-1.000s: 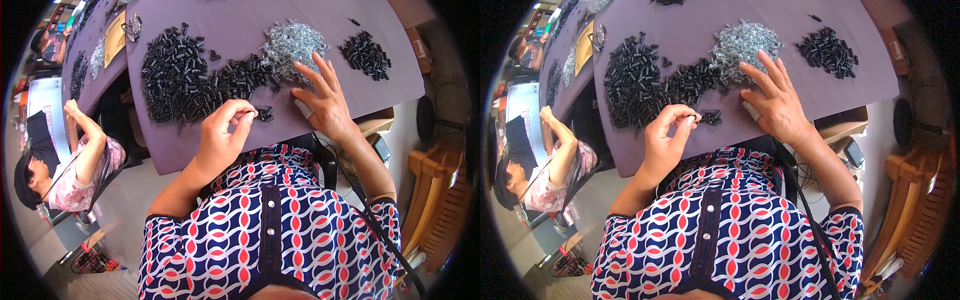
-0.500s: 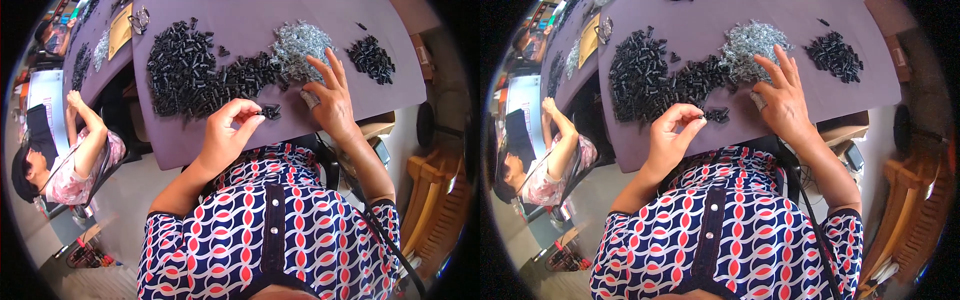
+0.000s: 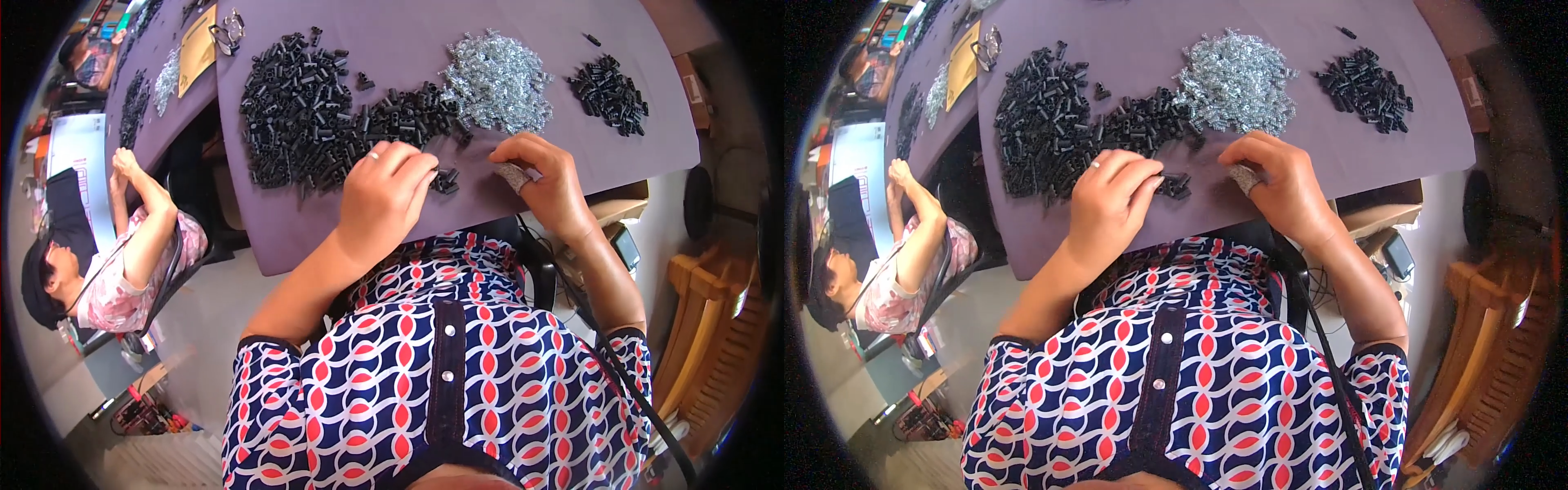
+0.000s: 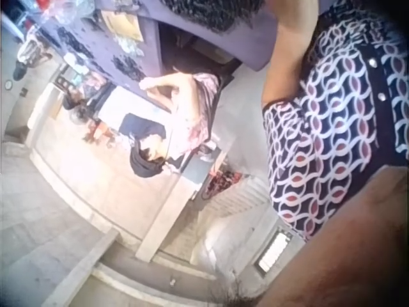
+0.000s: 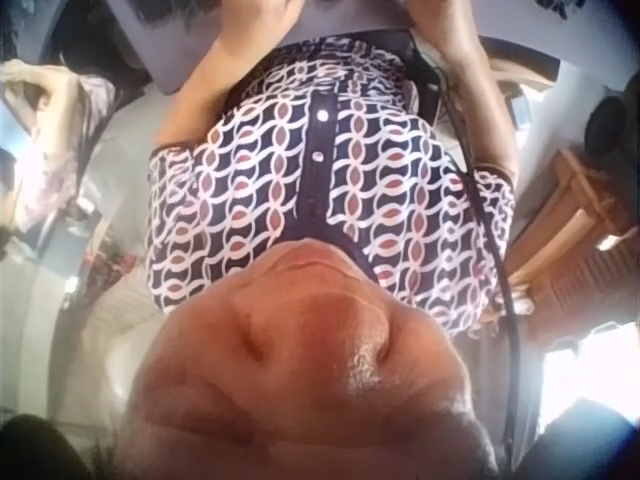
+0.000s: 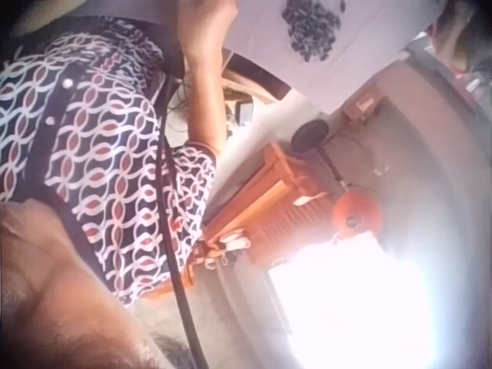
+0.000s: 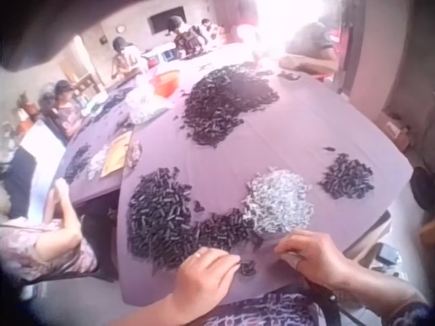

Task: Manually assembling small black plastic parts and silver screws on a workshop table.

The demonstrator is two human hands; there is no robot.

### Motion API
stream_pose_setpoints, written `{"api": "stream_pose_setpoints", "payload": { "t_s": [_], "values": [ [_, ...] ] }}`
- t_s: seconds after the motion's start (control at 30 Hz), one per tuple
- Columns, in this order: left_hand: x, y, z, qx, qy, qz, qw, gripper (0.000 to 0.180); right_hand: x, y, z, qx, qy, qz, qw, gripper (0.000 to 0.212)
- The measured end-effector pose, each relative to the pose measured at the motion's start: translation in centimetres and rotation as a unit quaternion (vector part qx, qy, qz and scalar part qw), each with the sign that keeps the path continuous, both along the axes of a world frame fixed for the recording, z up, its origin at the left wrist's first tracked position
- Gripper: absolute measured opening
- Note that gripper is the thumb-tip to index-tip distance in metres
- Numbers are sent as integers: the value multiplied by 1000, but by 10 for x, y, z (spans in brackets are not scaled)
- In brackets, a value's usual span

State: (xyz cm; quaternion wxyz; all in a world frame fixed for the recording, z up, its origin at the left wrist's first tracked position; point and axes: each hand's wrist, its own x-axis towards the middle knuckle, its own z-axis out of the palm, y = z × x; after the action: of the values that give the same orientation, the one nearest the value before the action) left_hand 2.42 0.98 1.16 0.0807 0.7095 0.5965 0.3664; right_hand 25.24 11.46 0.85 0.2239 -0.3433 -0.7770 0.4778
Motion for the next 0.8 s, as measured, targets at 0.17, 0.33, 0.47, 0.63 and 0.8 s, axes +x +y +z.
{"api": "stream_pose_setpoints", "payload": {
  "t_s": [0.17, 0.33, 0.47, 0.63, 0.8],
  "values": [
    [3, 15, -1, -8, 110, -20, 994, 17, 1, -1, -2, 8, 3, -2, 1000, 29],
    [14, 12, 4, -57, 118, -61, 989, 15, 5, -2, -4, -8, 1, -4, 1000, 32],
    [17, 20, 4, -87, 141, -66, 984, 14, 3, 1, -6, 11, 14, -2, 1000, 30],
    [19, 26, 8, -101, 190, -88, 973, 15, 4, -1, -9, 9, 10, -7, 1000, 26],
    [9, 26, 9, -62, 49, -55, 995, 15, 3, -1, -2, -26, 23, -2, 999, 27]
  ]
}}
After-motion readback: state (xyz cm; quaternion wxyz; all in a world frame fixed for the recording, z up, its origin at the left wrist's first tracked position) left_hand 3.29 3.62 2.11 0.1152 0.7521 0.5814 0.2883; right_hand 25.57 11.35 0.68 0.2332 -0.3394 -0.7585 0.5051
